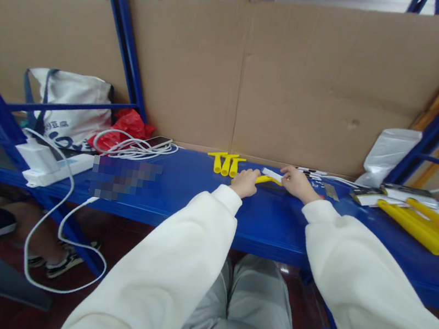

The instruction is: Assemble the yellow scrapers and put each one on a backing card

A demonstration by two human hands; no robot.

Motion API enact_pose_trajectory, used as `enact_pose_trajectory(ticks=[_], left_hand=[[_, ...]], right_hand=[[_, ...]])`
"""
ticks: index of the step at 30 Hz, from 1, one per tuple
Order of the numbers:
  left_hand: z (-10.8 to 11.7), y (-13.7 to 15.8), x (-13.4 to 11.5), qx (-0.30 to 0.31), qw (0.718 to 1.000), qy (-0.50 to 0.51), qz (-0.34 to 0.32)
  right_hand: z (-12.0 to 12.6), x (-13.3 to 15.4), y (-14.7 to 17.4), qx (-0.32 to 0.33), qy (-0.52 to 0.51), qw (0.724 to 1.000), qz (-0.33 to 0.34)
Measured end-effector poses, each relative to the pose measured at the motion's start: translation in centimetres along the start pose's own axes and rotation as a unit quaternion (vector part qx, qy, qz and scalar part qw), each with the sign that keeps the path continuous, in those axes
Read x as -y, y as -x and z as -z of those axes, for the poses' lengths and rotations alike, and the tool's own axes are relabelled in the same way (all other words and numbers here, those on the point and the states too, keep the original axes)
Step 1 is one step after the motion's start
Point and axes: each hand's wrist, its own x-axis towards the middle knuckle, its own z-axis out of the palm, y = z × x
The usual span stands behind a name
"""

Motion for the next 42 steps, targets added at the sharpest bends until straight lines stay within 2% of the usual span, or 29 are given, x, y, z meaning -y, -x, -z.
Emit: enact_pose_trajectory(ticks=[8,18,26,33,42], left_hand=[[0.3,0.3,-0.3,-0.033,0.998,0.049,0.027],[0.4,0.2,-0.4,-0.059,0.994,0.074,0.049],[0.3,0.1,-0.2,-0.064,0.995,0.067,0.044],[0.6,0.3,-0.4,-0.056,0.995,0.064,0.050],[0.5,0.3,-0.4,-0.071,0.993,0.082,0.043]], right_hand=[[0.4,-0.8,0.0,0.003,-0.076,0.995,-0.071],[0.8,-0.7,0.2,-0.001,-0.110,0.989,-0.094],[0.9,-0.9,0.3,-0.003,-0.076,0.994,-0.073],[1.3,-1.1,0.3,-0.016,-0.088,0.995,-0.032],[1.2,-0.8,0.5,-0.020,-0.196,0.972,-0.125]])
